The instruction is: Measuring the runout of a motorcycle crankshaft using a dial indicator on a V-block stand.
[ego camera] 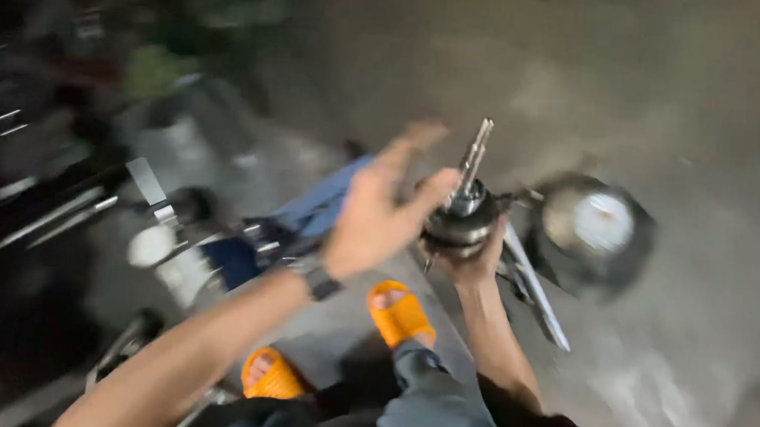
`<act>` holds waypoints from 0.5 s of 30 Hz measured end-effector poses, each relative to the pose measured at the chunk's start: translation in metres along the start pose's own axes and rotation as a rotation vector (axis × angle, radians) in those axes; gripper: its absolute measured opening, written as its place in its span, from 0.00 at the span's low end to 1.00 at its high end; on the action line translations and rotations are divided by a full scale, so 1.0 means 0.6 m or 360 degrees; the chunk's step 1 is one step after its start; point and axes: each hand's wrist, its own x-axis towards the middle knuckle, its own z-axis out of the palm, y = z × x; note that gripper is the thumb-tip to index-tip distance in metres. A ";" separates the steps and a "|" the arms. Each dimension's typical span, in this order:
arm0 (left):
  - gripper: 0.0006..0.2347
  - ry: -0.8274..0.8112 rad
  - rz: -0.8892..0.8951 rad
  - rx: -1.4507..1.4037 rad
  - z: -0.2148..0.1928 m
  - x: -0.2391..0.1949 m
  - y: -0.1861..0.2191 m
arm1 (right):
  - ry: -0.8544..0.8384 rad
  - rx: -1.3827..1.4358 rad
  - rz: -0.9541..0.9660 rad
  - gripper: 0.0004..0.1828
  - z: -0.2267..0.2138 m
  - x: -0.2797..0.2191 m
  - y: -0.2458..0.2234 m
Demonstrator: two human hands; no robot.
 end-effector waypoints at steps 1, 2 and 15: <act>0.17 -0.0137 0.0184 0.0218 0.009 0.014 0.003 | -0.0180 0.0089 -0.0114 0.38 -0.028 0.014 -0.038; 0.17 -0.0221 0.0192 0.0151 0.005 0.011 -0.002 | -0.0126 0.0126 -0.0200 0.38 -0.093 0.067 -0.079; 0.17 -0.0299 -0.0651 0.0763 -0.080 -0.040 -0.159 | 0.0026 -0.1467 -0.2189 0.25 -0.263 0.027 -0.513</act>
